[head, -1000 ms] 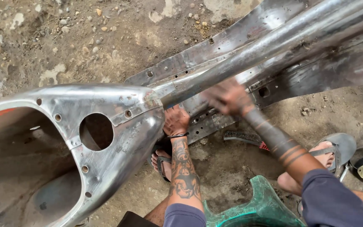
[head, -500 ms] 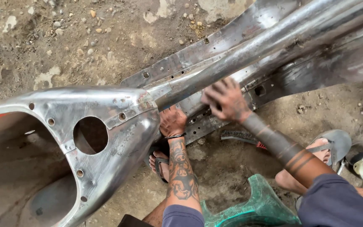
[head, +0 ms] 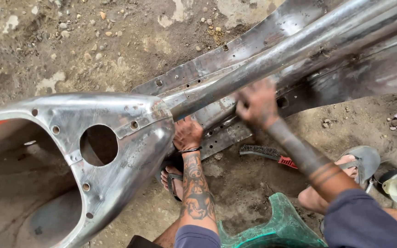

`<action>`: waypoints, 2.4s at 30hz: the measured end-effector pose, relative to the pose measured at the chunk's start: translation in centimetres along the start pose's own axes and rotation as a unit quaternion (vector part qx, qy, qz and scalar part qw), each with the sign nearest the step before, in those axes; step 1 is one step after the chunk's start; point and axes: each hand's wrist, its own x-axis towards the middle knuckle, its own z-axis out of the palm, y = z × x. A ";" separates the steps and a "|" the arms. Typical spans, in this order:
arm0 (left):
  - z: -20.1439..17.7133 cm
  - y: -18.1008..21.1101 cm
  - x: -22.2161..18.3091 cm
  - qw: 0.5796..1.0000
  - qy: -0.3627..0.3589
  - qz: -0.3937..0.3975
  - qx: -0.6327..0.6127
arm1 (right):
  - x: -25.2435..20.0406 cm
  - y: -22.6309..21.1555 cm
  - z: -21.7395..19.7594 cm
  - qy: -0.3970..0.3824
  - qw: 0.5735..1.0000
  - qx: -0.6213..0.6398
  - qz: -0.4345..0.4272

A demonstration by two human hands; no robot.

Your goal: Hand-sanding a metal motorcycle frame to remove rust or old paint using sandpaper.

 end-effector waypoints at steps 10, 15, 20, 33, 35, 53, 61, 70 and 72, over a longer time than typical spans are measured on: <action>-5.1 1.7 1.9 1.000 -0.002 -0.007 -0.003 | 0.2 -2.1 -0.9 -0.031 0.997 0.034 -0.067; -4.0 1.0 1.0 1.000 -0.018 -0.025 0.002 | -0.4 2.1 2.3 -0.017 0.999 -0.025 -0.040; -4.8 1.2 1.8 1.000 -0.006 -0.004 0.002 | 0.8 -2.3 -1.4 -0.093 0.989 0.067 -0.097; -3.6 0.8 1.4 1.000 0.021 0.002 0.008 | 0.4 2.0 0.8 0.004 0.998 -0.066 0.005; -5.0 1.3 2.0 0.999 0.029 0.009 0.008 | 1.1 -2.2 -2.7 -0.067 0.996 0.007 -0.058; -5.4 1.6 2.7 0.998 0.045 0.018 0.038 | -3.5 -6.5 -1.0 -0.025 0.995 0.076 -0.056; -9.5 2.6 5.1 0.994 0.090 0.053 0.040 | -0.1 -6.2 -2.0 0.029 0.994 0.055 0.091; -12.8 3.0 4.8 0.999 0.036 0.025 -0.030 | -10.2 -9.1 -7.8 -0.199 0.431 0.722 0.505; -13.9 2.8 4.8 0.997 0.021 0.025 -0.064 | -11.1 -8.3 -8.8 -0.188 0.235 0.774 0.557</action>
